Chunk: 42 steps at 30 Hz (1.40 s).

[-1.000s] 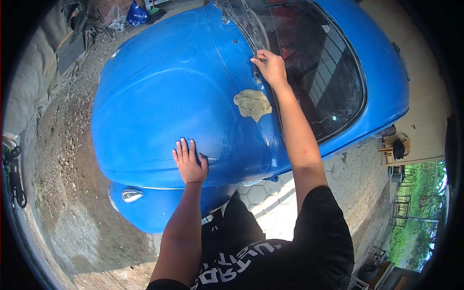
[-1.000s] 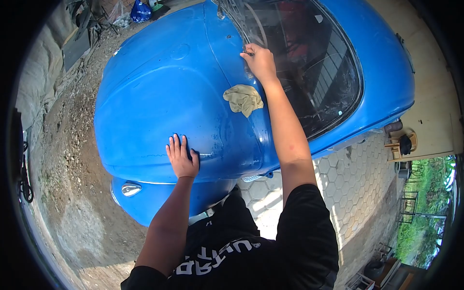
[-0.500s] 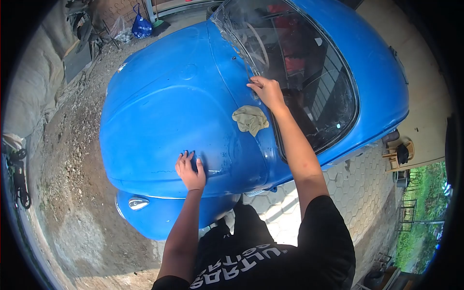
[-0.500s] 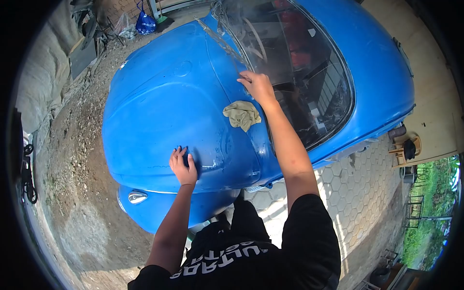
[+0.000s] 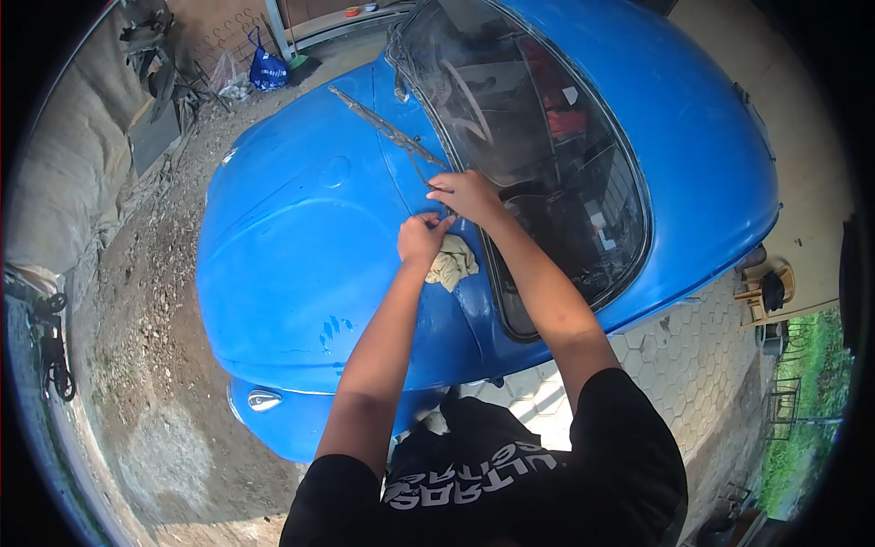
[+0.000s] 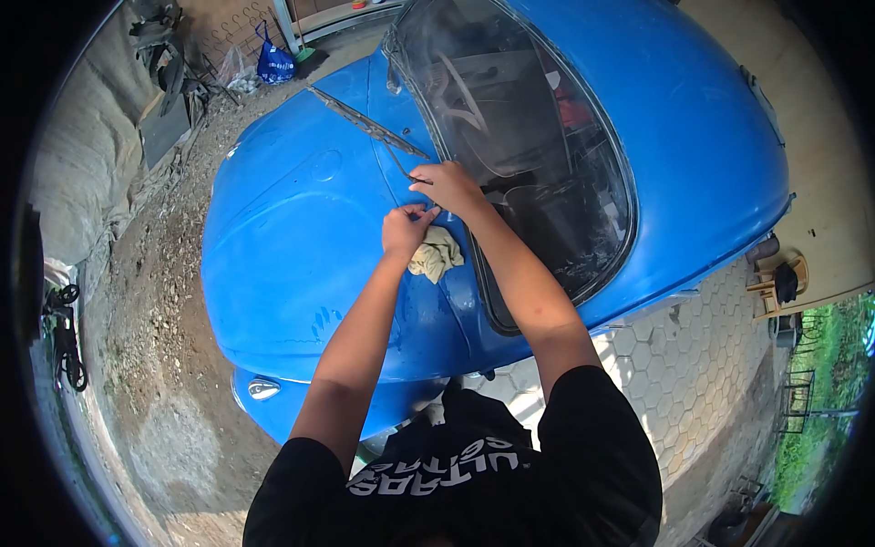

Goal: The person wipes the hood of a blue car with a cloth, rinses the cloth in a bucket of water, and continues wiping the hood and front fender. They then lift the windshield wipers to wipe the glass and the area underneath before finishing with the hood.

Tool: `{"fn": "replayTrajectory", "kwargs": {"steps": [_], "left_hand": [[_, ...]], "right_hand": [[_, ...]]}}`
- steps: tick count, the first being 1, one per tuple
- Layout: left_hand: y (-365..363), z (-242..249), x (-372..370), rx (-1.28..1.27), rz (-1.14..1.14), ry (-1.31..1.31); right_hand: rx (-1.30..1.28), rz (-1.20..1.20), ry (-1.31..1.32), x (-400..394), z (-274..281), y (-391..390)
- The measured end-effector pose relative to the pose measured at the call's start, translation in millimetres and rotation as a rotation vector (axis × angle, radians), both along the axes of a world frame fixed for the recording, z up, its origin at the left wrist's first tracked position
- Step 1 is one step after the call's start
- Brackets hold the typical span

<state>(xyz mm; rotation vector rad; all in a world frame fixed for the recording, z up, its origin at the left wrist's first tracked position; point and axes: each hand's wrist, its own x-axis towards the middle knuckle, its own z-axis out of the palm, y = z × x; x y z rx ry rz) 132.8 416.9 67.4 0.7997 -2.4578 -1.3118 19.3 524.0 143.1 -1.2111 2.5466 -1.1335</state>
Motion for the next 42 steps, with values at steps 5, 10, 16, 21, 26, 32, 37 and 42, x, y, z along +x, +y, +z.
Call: {"fn": "replayTrajectory", "kwargs": {"steps": [5,10,16,21,26,32,37,42], "left_hand": [[-3.4,-19.3,-14.6,0.210,0.101,0.032],[-5.1,-25.8,-21.6,0.321,0.100,0.038],[-14.3,-44.7,-37.4,0.358,0.077,0.050],[-10.2,-57.6,-35.5,0.450,0.077,0.102],[-6.0,-59.6,-34.1,0.490,0.097,0.118],[4.3,-52.3,-23.8,0.278,0.114,0.171],[12.5,-52.0,-16.5,0.146,0.174,0.146],[18.0,-51.7,-17.0,-0.027,0.211,0.162]], "right_hand": [[-0.143,0.053,-0.110,-7.3,-7.5,-3.7],[-0.159,0.116,-0.018,-12.5,-14.0,-3.2],[-0.149,0.142,0.013,-15.2,-7.4,-1.4],[-0.157,0.155,-0.048,-13.8,-3.7,0.0],[-0.173,0.186,-0.059,-17.5,-6.6,-4.1],[0.038,0.313,0.020,-17.9,8.7,-9.1],[0.129,0.263,0.039,3.1,12.6,-7.6],[0.139,0.286,0.126,17.0,14.6,3.8]]}}
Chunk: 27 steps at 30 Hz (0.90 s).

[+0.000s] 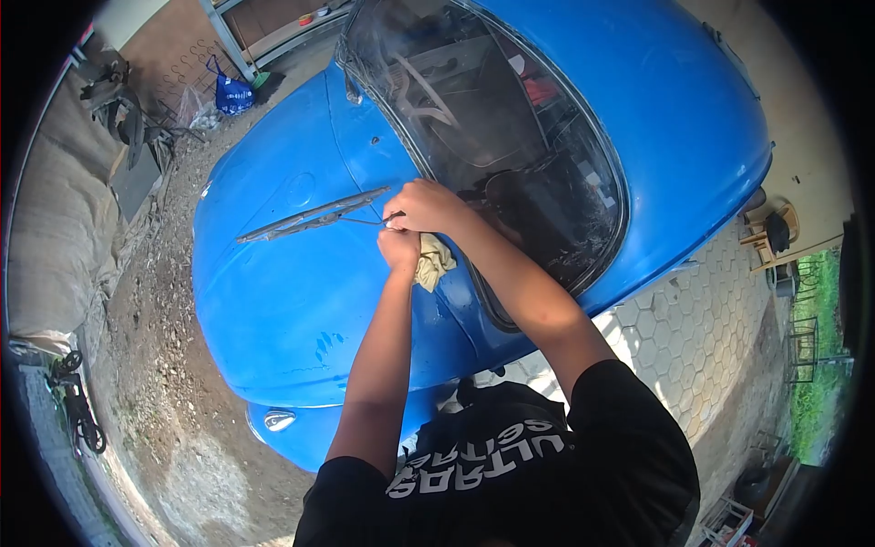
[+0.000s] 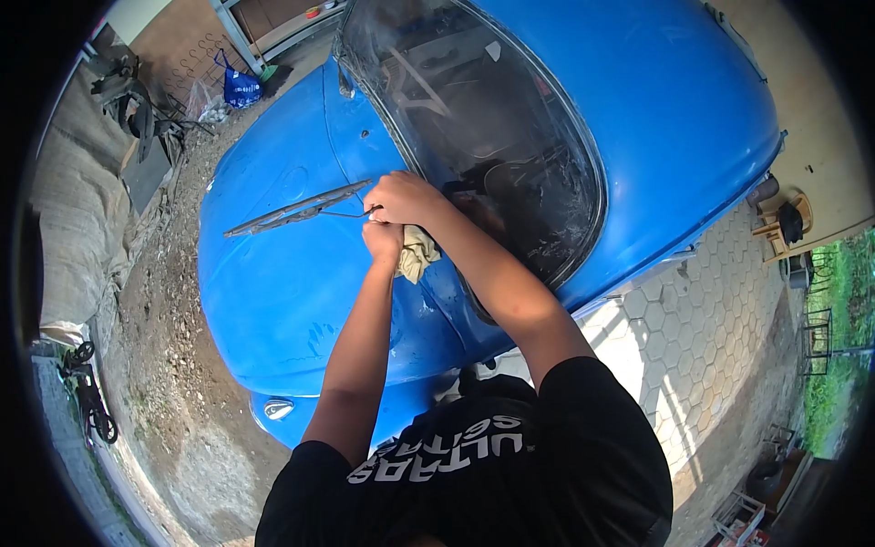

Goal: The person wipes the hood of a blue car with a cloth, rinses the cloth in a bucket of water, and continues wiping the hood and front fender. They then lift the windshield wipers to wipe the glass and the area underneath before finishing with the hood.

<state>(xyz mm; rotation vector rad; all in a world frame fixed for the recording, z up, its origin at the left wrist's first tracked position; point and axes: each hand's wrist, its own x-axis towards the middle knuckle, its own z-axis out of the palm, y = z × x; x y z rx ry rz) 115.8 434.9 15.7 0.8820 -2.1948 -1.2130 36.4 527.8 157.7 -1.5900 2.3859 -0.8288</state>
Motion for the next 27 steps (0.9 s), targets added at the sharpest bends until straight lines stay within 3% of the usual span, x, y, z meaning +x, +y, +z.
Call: {"fn": "replayTrajectory", "kwargs": {"steps": [3,6,9,12,17,20,23,26,27], "left_hand": [[5.5,2.3,0.6,-0.106,0.019,-0.054],[4.4,-3.6,3.9,-0.149,-0.058,0.155],[-13.5,-12.3,3.6,-0.332,-0.215,0.146],[-18.7,-10.9,3.6,-0.229,-0.248,0.089],[-25.6,-20.8,0.9,-0.379,-0.310,0.189],[-33.9,-22.3,-1.1,-0.420,-0.342,0.232],[-29.4,-17.2,-1.2,-0.298,-0.336,0.180],[-23.0,1.9,2.1,-0.174,-0.315,0.198],[-19.5,5.3,3.5,-0.140,-0.306,0.224]], "right_hand": [[0.001,-0.016,0.028,5.4,-5.7,4.4],[-0.017,-0.043,0.065,13.1,-11.6,11.1],[-0.070,-0.099,0.089,22.5,-28.9,15.3],[-0.129,-0.149,0.156,28.7,-42.6,17.0],[-0.170,-0.055,0.433,27.3,-78.5,11.1],[-0.288,-0.109,0.438,35.6,-74.9,16.2],[-0.195,-0.107,0.222,35.2,-56.5,25.1],[-0.107,-0.287,-0.086,19.6,-11.6,45.0],[0.051,-0.388,-0.123,8.5,-5.3,44.5]]}}
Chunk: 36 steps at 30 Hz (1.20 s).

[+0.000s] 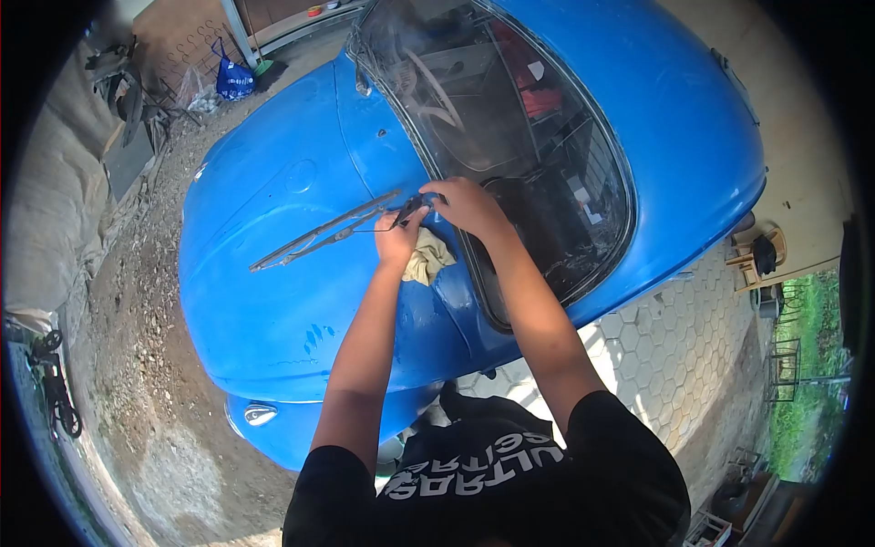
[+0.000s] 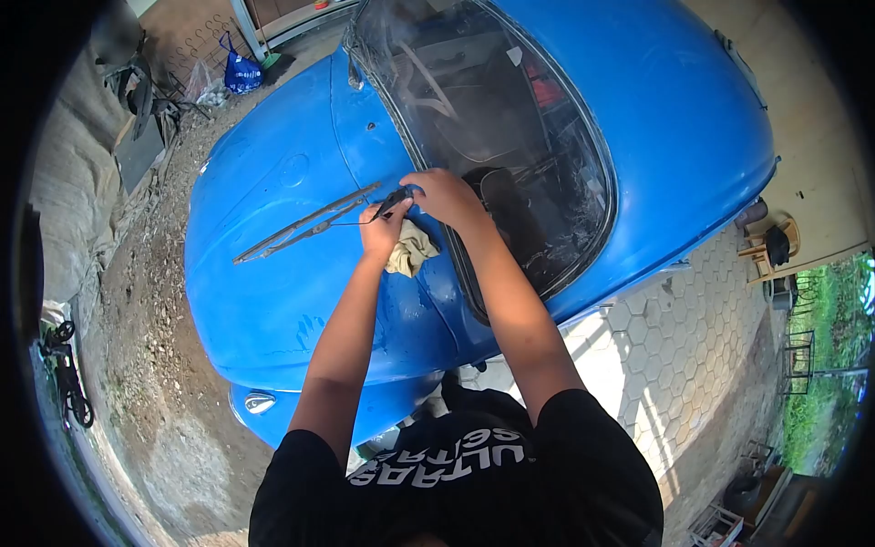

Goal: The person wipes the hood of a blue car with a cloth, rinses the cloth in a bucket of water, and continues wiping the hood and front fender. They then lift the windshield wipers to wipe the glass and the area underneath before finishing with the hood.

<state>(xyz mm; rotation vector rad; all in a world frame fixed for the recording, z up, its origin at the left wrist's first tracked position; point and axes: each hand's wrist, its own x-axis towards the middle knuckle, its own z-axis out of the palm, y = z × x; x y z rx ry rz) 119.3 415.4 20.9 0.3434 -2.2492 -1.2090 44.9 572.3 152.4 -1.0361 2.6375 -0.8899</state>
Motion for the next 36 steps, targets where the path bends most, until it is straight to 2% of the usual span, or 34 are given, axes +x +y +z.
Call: {"fn": "replayTrajectory", "kwargs": {"steps": [3,7,13,16,18,21,24,27,28,32,35,36], "left_hand": [[-3.7,-1.6,-2.6,0.141,-0.012,-0.151],[-3.4,7.2,0.5,0.022,0.022,-0.188],[-8.3,15.3,4.9,-0.078,-0.021,-0.216],[-11.5,18.3,6.3,-0.081,-0.051,-0.243],[-14.7,16.0,6.9,-0.106,-0.073,-0.264],[-27.0,8.4,9.0,-0.234,-0.143,-0.143],[-9.0,32.1,34.6,0.445,-0.061,-0.044],[-8.9,24.7,42.8,0.579,-0.032,0.057],[-10.5,26.2,43.9,0.385,0.006,0.097],[-5.6,32.0,34.4,0.450,0.077,0.071],[-0.1,22.5,28.1,0.701,0.095,0.129],[3.7,24.2,28.7,0.659,0.136,0.138]], "right_hand": [[0.015,0.172,0.122,-35.4,-34.8,-11.3],[0.213,0.393,0.099,-58.1,-35.5,-33.5],[0.278,0.497,0.157,-67.0,-26.6,-36.6],[0.326,0.432,0.049,-60.5,-15.8,-36.3],[0.283,0.407,0.093,-57.2,-19.0,-33.9],[0.269,0.406,0.073,-56.8,-21.4,-32.6],[0.269,0.388,0.122,-54.0,-25.1,-29.2],[0.166,0.390,0.212,-52.6,-34.7,-22.8],[0.116,0.397,0.243,-53.0,-36.7,-20.8],[0.151,0.296,0.272,-38.0,-36.0,-15.3],[0.144,0.207,0.285,-20.3,-39.9,-12.4],[0.104,0.195,0.304,-17.0,-46.0,-12.5]]}}
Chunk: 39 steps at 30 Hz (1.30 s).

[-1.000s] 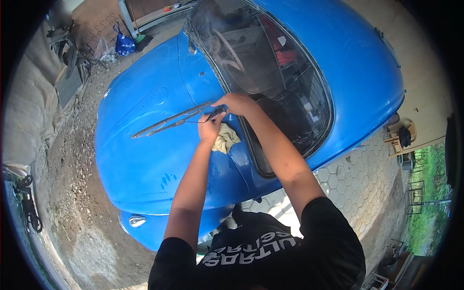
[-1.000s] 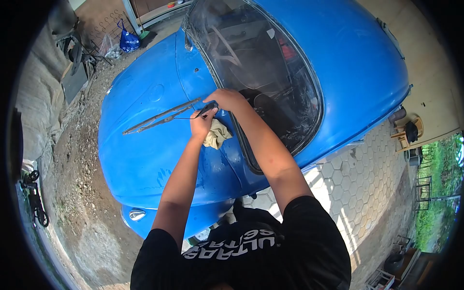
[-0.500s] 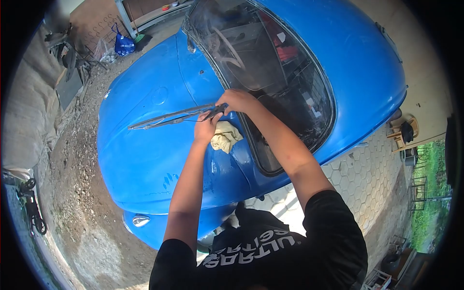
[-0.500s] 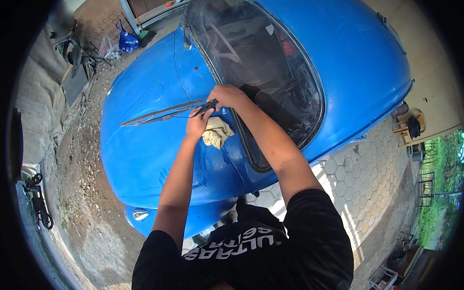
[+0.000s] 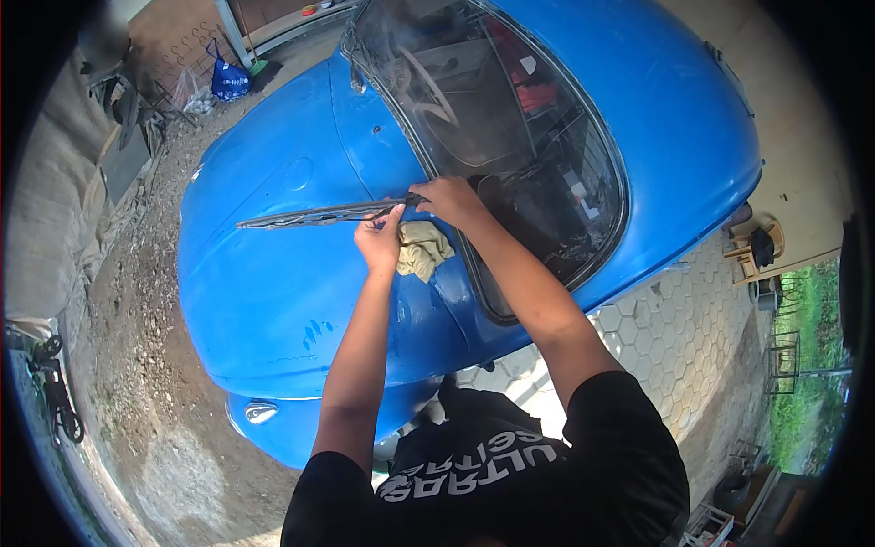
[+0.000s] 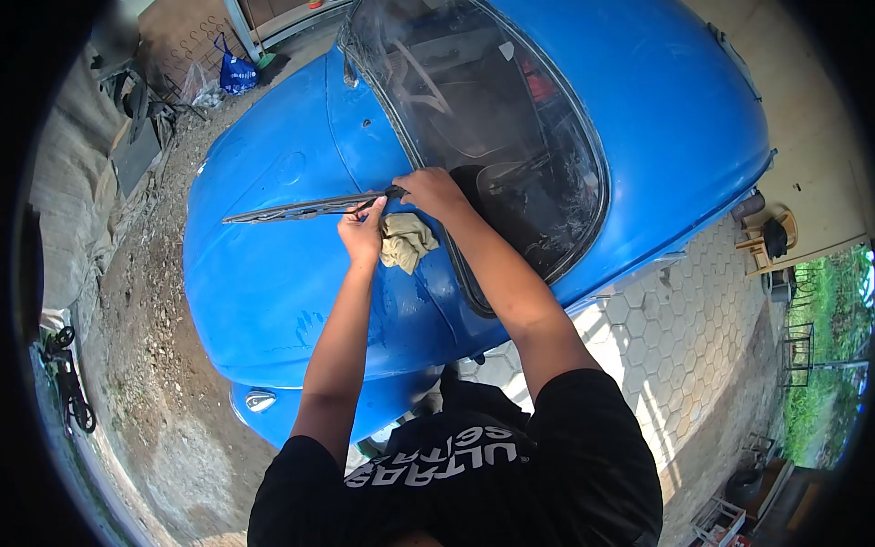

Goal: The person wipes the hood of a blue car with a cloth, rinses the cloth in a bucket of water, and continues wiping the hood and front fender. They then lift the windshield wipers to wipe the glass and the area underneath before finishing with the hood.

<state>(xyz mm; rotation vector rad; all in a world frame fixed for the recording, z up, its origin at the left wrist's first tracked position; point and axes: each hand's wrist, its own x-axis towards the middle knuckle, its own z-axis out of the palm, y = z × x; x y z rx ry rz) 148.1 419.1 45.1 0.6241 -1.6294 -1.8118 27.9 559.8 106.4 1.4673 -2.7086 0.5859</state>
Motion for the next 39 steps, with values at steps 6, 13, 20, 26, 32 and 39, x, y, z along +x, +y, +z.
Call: {"fn": "replayTrajectory", "kwargs": {"steps": [6,13,20,26,32,39], "left_hand": [[-1.3,4.6,1.5,-0.155,0.031,-0.071],[4.5,19.0,-2.6,-0.279,0.106,-0.080],[7.0,35.1,-5.7,-0.295,0.132,-0.170],[0.7,43.7,-19.4,-0.494,0.122,-0.246],[-7.0,67.6,-46.2,-0.742,0.007,-0.366],[-4.8,90.0,-75.7,-0.842,-0.253,-0.490]], "right_hand": [[-0.052,0.001,0.038,1.4,-8.5,2.0],[0.107,-0.024,0.000,5.9,15.3,-6.1],[-0.191,-0.239,-0.139,17.6,-26.0,-6.5],[-0.218,-0.265,-0.113,20.0,-21.6,-4.7],[-0.206,-0.298,-0.189,18.4,-22.3,-5.5],[-0.158,-0.398,-0.186,39.0,-19.1,-11.6]]}}
